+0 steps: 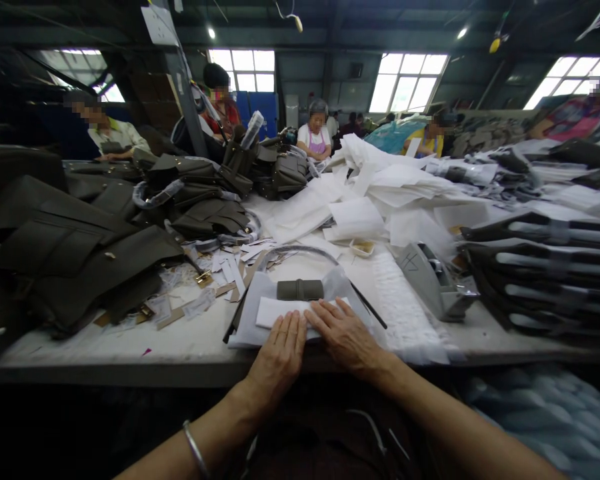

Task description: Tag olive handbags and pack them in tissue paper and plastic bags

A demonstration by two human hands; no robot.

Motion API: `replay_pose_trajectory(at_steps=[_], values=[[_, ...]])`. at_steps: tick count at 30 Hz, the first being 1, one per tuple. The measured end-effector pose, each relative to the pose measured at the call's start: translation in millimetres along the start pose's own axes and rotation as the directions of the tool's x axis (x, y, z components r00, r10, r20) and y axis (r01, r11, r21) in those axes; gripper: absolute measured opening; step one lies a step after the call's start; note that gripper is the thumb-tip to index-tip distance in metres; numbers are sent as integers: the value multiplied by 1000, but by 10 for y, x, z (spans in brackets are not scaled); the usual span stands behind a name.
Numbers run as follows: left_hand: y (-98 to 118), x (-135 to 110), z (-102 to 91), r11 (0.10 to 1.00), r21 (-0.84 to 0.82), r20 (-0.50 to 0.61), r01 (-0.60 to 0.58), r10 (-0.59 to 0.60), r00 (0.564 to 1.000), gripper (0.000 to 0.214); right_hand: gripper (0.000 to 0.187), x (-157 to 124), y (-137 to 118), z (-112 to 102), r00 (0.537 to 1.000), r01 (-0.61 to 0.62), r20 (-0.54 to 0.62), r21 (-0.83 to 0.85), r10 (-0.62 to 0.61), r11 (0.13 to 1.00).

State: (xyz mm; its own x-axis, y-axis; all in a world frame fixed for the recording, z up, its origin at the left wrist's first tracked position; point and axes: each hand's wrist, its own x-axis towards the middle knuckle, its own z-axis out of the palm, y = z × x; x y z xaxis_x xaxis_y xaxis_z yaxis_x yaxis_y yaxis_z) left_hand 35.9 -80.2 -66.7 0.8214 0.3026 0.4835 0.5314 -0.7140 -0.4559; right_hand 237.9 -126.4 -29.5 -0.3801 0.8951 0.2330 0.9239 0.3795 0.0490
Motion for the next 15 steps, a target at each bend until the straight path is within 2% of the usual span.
replay_pose_trajectory(at_steps=[4, 7, 10, 12, 13, 14, 15], values=[[-4, 19, 74, 999, 9, -2, -36, 36, 999, 50, 49, -31, -36, 10, 998, 40, -42, -67, -43, 997], [-18, 39, 107, 999, -11, 27, -38, 38, 999, 54, 51, -19, -30, -41, 999, 36, -7, -21, -36, 999], [-37, 63, 99, 998, -19, 57, -53, 54, 997, 53, 53, 44, 102, -211, 999, 25, 41, 192, -33, 981], [-53, 70, 79, 998, -12, 49, -63, 63, 997, 50, 46, 64, 278, -356, 994, -49, -70, 402, 84, 914], [-60, 70, 70, 998, -7, 39, -61, 61, 997, 49, 42, 50, 381, -415, 962, -119, -156, 505, 226, 855], [-64, 68, 63, 998, -4, 31, -56, 56, 998, 48, 40, 15, 482, -454, 878, -203, -231, 615, 420, 762], [-66, 63, 60, 999, -7, 24, -49, 49, 999, 48, 41, -39, 572, -467, 744, -276, -259, 720, 615, 637]])
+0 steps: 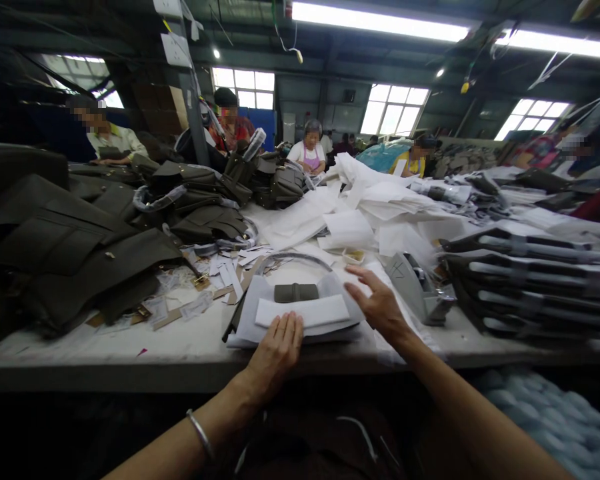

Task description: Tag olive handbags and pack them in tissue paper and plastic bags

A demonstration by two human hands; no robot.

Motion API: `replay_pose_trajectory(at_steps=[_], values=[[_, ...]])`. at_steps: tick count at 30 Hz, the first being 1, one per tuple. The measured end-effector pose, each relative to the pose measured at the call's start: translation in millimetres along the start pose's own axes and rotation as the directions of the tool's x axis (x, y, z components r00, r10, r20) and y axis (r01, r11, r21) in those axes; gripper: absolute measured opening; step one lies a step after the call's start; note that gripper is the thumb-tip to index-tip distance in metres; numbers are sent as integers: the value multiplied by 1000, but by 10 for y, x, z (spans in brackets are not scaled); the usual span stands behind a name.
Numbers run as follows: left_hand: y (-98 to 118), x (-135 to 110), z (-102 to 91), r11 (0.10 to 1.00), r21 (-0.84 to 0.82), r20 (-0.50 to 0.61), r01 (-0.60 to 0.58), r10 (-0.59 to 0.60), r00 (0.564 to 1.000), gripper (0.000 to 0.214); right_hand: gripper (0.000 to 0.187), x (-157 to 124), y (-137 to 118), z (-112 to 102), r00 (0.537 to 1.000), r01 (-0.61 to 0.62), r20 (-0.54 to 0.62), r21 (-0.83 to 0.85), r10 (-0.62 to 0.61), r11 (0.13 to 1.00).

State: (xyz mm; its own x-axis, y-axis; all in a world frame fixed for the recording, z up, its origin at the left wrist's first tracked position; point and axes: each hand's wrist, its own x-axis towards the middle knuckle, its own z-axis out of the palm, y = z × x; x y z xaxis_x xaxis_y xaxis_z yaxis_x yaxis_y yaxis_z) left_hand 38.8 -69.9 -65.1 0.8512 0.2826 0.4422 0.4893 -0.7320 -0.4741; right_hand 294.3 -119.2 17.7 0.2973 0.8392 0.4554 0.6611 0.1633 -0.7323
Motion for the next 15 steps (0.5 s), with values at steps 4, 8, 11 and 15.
replay_pose_trajectory(at_steps=[4, 8, 11, 15], values=[[18, -14, 27, 998, -49, -42, 41, -43, 998, 49, 55, -215, 290, -126, 880, -389, -172, 272, 442, 880], [15, -16, 57, 994, -92, -49, 58, -62, 997, 50, 63, -537, 341, 37, 809, -588, 283, 387, 516, 710], [-16, -34, 76, 993, -105, -55, 56, -62, 997, 49, 67, -602, 280, 115, 757, -653, 390, 420, 524, 630], [-39, -69, 107, 985, -166, -88, 54, -69, 994, 46, 65, -609, 355, 84, 821, -569, 215, 380, 528, 729]])
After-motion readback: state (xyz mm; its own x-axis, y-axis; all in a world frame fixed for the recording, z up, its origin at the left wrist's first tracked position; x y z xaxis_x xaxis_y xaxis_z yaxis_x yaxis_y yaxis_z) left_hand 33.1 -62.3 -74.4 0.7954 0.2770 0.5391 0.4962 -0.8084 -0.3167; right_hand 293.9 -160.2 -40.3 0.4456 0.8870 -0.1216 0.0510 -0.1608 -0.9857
